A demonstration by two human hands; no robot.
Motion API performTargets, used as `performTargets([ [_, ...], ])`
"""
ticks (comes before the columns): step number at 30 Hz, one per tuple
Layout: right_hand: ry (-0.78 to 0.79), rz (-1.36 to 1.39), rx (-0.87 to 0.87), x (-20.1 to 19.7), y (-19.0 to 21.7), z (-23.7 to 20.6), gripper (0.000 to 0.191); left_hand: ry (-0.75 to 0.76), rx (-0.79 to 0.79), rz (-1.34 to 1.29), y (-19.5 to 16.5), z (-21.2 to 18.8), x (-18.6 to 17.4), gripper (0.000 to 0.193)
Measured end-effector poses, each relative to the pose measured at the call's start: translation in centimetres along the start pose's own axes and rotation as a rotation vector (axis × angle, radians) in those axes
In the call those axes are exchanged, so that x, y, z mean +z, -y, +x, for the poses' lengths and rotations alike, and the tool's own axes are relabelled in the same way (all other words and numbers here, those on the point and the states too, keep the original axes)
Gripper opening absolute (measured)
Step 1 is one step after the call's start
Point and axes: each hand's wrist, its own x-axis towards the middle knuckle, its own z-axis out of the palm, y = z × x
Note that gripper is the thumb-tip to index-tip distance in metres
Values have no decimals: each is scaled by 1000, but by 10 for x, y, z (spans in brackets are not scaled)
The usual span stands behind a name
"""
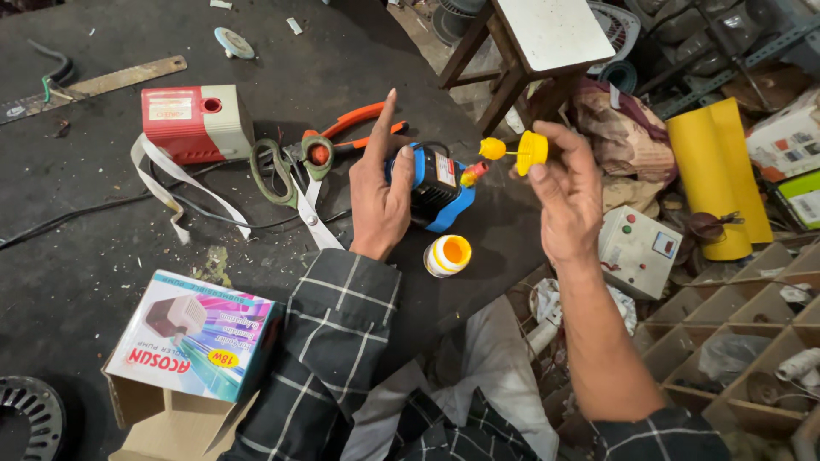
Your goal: The person applies a yellow lubricant to the shaft of a small blue motor using a brush, then closes the container. They handle a black power cord and later connect red wires to a white iron while another person holds the iron. The person also picks up a red wire from the floor and prepares it for connection.
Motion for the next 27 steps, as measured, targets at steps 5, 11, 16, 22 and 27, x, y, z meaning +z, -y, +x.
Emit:
performTargets([
  [5, 91, -59, -17, 1, 11, 11, 43, -78, 126, -14, -2, 0, -2, 56],
  [11, 216, -342, -18, 1, 27, 40, 46, -59, 197, 27, -3, 3, -10, 58],
  [16, 261, -591, -17, 1, 32, 61, 55, -19, 194, 19, -6, 2, -11, 59],
  [22, 322, -801, -92, 6, 34, 75, 57, 3, 189, 3, -7, 2, -12, 58],
  [27, 379, -835, -137, 18, 33, 77, 54, 17, 218, 14, -9, 1, -14, 60],
])
